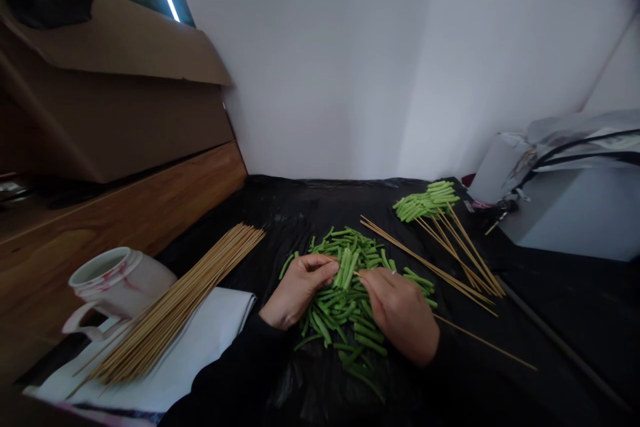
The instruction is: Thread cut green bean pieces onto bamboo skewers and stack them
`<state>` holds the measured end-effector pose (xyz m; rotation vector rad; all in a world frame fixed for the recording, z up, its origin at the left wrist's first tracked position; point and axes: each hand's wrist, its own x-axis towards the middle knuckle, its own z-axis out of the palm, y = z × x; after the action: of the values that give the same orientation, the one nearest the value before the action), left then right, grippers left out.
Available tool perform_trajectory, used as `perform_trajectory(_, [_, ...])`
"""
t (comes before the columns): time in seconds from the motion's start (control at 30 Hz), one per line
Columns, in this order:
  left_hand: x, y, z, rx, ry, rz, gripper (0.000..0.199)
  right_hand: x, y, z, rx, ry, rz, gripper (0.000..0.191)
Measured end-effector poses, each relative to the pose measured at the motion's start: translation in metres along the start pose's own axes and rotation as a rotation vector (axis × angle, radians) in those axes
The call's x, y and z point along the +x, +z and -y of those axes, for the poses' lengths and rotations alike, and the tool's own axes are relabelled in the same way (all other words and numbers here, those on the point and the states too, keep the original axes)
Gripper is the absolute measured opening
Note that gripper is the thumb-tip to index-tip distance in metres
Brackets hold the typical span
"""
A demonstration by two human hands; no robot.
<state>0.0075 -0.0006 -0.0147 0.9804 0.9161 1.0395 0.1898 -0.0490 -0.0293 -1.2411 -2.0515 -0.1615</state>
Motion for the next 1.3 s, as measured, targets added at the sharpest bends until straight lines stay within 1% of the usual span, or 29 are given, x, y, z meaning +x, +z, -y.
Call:
perform_trajectory(0.13, [0.001, 0.001, 0.002, 0.039, 0.036, -0.006, 0.018, 0.001, 0.0, 0.001, 0.01, 0.004, 0.021, 0.023])
perform_trajectory(0.27, [0.001, -0.001, 0.001, 0.099, 0.064, -0.018, 0.02, 0.003, -0.002, 0.0, 0.0, 0.006, 0.029, 0.022])
perform_trajectory(0.37, [0.002, -0.007, -0.005, 0.208, 0.09, -0.012, 0.024, 0.004, -0.003, -0.005, -0.061, 0.005, -0.005, 0.022])
perform_trajectory(0.43, [0.002, -0.012, -0.009, 0.338, 0.11, -0.002, 0.025, 0.004, -0.005, -0.009, -0.108, 0.002, -0.027, 0.022])
perform_trajectory(0.53, [0.002, -0.023, -0.014, 0.578, 0.095, 0.066, 0.022, 0.005, -0.006, -0.014, -0.157, 0.002, -0.034, 0.023])
perform_trajectory(0.57, [0.002, -0.027, -0.015, 0.65, 0.073, 0.12, 0.021, 0.005, -0.006, -0.015, -0.169, 0.005, -0.035, 0.023])
perform_trajectory(0.63, [0.002, -0.034, -0.016, 0.744, 0.036, 0.209, 0.021, 0.006, -0.007, -0.017, -0.182, 0.009, -0.036, 0.023])
perform_trajectory(0.67, [0.001, -0.037, -0.017, 0.775, 0.018, 0.234, 0.021, 0.006, -0.007, -0.017, -0.185, 0.009, -0.037, 0.023])
perform_trajectory(0.8, [-0.001, -0.047, -0.02, 0.886, 0.017, 0.231, 0.016, 0.006, -0.008, -0.016, -0.204, 0.006, -0.032, 0.024])
perform_trajectory(0.97, [-0.002, -0.049, -0.023, 0.906, 0.058, 0.25, 0.009, 0.006, -0.007, -0.014, -0.206, 0.008, -0.034, 0.024])
perform_trajectory(1.2, [-0.006, -0.04, -0.026, 0.942, 0.096, 0.291, 0.007, 0.005, -0.007, -0.015, -0.187, 0.013, -0.027, 0.023])
perform_trajectory(1.3, [-0.005, -0.036, -0.027, 0.851, 0.117, 0.242, 0.009, 0.005, -0.006, -0.017, -0.184, 0.018, -0.024, 0.023])
